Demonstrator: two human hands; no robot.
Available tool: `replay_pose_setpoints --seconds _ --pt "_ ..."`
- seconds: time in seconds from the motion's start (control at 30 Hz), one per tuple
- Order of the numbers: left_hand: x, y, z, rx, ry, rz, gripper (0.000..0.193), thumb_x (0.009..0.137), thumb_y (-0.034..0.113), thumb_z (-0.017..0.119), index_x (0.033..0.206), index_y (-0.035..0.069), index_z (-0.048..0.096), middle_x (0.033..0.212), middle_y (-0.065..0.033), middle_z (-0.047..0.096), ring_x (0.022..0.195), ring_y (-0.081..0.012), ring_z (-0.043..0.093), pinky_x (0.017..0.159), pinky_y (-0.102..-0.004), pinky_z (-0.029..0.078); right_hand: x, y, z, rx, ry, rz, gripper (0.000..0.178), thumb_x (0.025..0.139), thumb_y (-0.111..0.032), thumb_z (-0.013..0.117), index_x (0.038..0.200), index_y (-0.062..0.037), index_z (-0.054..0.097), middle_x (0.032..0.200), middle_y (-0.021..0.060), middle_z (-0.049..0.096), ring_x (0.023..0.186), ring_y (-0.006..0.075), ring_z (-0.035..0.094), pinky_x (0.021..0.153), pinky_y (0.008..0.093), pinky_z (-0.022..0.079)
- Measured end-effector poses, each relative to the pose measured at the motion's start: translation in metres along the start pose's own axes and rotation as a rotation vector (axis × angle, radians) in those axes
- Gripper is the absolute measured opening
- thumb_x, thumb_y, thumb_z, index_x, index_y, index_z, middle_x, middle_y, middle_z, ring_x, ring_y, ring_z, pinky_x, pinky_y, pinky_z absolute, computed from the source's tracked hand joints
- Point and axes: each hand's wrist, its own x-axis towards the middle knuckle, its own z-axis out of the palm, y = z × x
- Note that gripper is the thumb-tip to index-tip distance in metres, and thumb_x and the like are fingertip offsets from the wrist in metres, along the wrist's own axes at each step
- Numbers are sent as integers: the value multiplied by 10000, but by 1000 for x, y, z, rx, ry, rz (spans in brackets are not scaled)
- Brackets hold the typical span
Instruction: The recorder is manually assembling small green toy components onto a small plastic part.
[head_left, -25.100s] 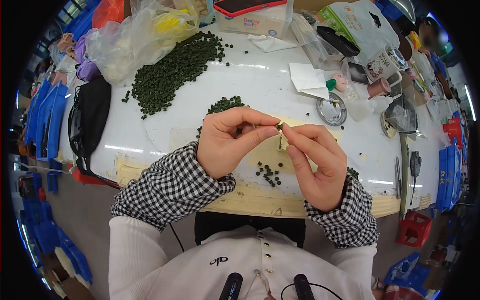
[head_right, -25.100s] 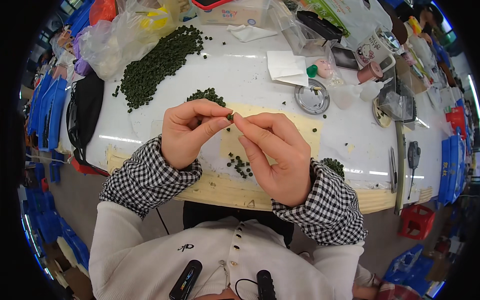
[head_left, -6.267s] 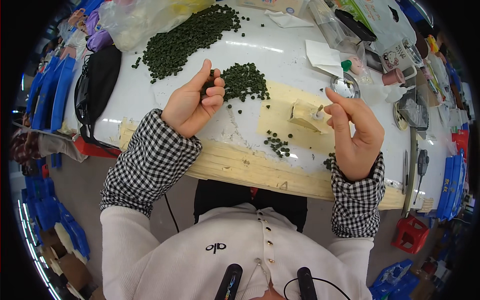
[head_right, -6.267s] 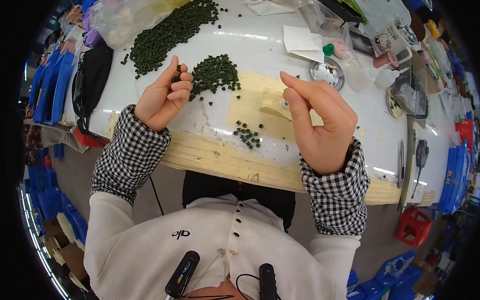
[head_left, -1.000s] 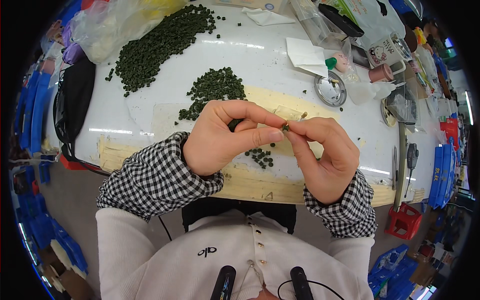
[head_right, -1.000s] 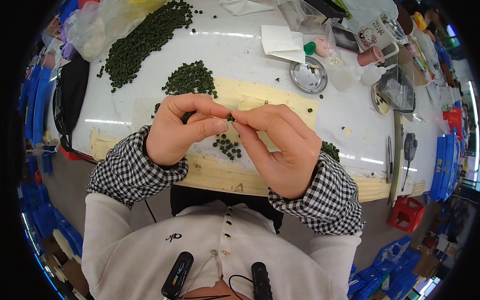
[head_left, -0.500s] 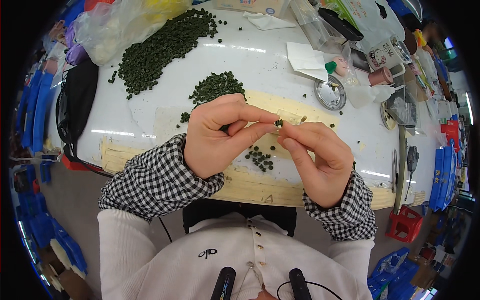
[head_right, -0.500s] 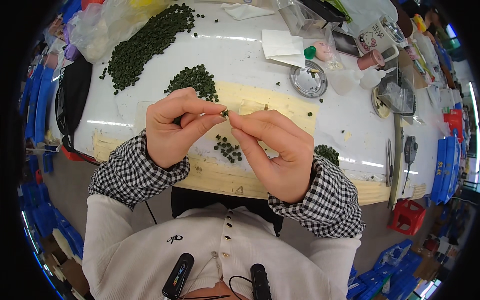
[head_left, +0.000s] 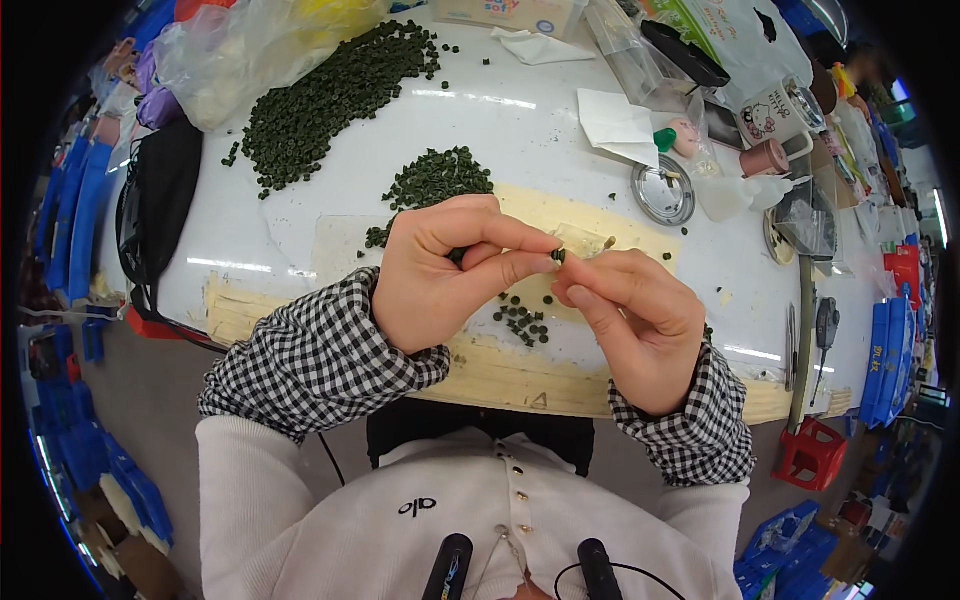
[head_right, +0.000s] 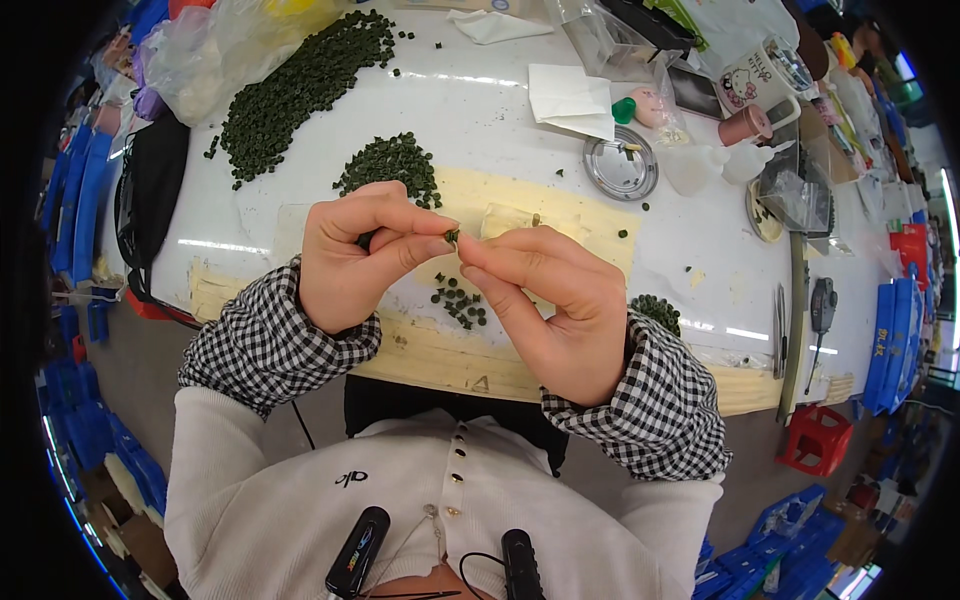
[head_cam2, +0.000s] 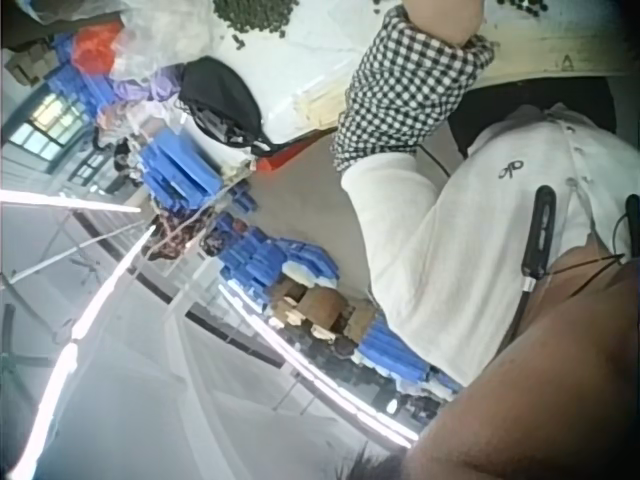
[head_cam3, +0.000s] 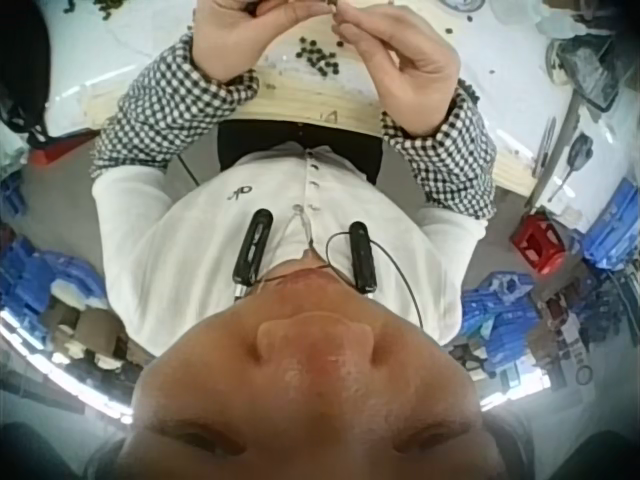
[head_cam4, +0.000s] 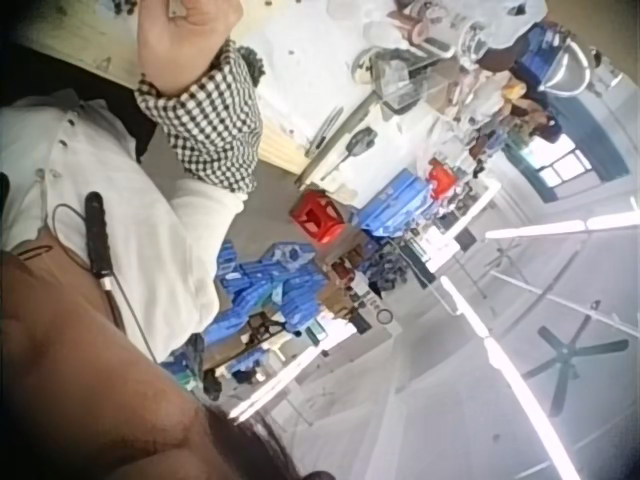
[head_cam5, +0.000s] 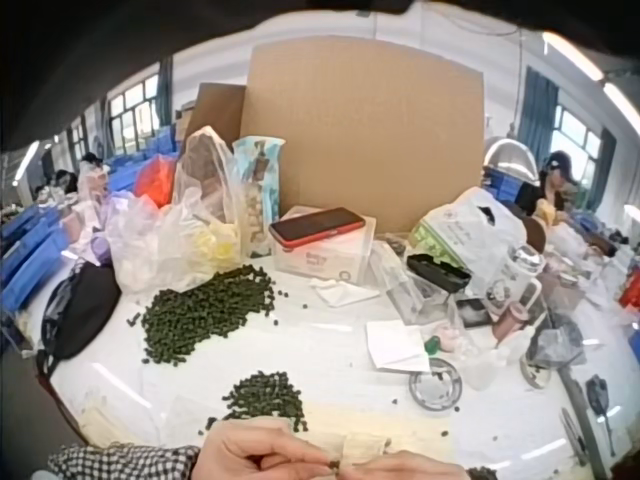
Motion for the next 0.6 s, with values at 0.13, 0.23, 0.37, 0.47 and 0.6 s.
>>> replay_pose_setpoints --seconds 0.13,0.23,0.37,0.47,0.6 --pt "0 0 0 -9 -2 -3 169 776 -28 721 938 21 711 609 48 390 584 -62 353 559 -231 315 0 1 1 -19 5 -25 285 835 65 626 1109 -6 663 928 121 662 794 163 623 701 240 493" --pt "0 -1 0 5 -2 24 166 776 -29 721 934 20 710 608 48 391 582 -63 354 556 -230 313 -1 0 1 -18 3 -18 286 833 67 627 1107 -5 663 927 121 661 797 162 624 702 240 494" --pt "1 -1 -1 29 1 54 172 774 -38 717 938 17 709 610 48 392 581 -61 353 553 -228 312 1 1 1 -2 6 -11 284 835 64 626 1108 -7 663 927 119 660 786 157 617 695 240 489" --pt "1 -1 0 -1 2 24 180 774 -43 715 944 15 709 616 51 393 584 -54 354 558 -222 316 0 -1 0 12 15 8 281 837 60 625 1108 -6 663 918 116 657 774 153 609 689 241 482" --pt "1 -2 1 -66 10 -41 187 776 -43 712 954 13 710 628 57 397 592 -43 356 570 -211 325 -1 1 0 24 25 14 276 838 51 629 1106 -4 664 903 114 652 765 151 602 682 243 474"
